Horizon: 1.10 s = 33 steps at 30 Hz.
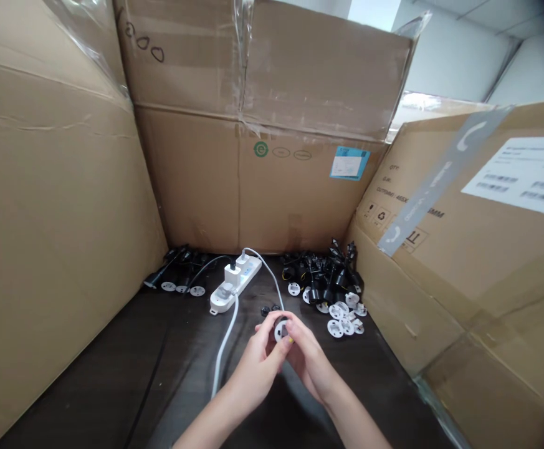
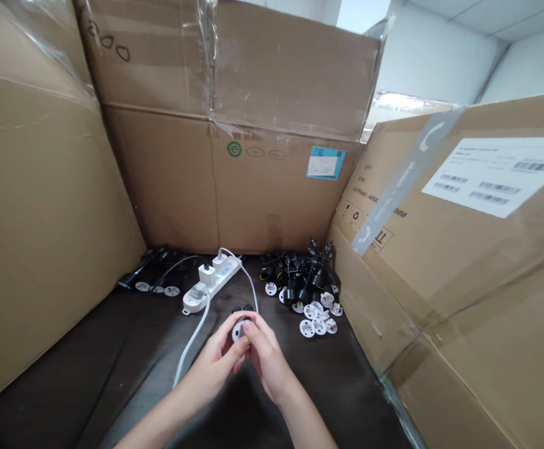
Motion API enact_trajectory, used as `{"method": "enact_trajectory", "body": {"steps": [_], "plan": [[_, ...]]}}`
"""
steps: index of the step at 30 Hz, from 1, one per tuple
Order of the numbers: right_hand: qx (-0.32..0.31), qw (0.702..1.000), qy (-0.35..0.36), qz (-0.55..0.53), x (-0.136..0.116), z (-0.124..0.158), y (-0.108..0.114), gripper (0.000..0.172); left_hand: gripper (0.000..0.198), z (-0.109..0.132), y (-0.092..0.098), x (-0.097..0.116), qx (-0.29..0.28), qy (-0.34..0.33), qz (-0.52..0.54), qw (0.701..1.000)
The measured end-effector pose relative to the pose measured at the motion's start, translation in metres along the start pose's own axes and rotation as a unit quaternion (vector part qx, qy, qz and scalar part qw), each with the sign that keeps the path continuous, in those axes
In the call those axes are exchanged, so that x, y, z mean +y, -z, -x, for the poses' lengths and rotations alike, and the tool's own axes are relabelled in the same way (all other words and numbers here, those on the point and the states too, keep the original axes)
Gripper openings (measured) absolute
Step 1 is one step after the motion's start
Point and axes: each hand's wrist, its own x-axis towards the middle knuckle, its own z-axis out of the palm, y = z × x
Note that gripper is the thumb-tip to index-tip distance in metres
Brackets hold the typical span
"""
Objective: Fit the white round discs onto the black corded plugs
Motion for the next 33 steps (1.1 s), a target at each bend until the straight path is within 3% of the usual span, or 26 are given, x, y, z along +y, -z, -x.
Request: {"method": "enact_trajectory", "body": {"steps": [4,10,21,27,33], "plan": [[0.026,0.999,0.028,0.034,0.007,-0.001,-0.001,0.029,0.044,0.001,0.002,0.001,-0.002,-0.001,0.003,1.000],[0.038,0.995,0.041,0.076,0.013,-0.005,0.001,0.030,0.043,0.004,0.008,0.008,-0.060,0.017,0.038,0.997],[0.077,0.987,0.062,0.124,0.011,-0.001,-0.003,0.044,0.042,0.008,0.002,0.000,-0.014,-0.039,-0.122,0.992],[0.096,0.979,0.090,0.157,0.018,-0.003,-0.003,0.048,0.041,0.012,0.001,0.003,0.003,-0.060,-0.140,0.988],[0.088,0.988,0.072,0.101,0.017,-0.003,-0.002,0.045,0.044,0.008,0.001,-0.001,0.004,-0.062,-0.095,0.994]]}}
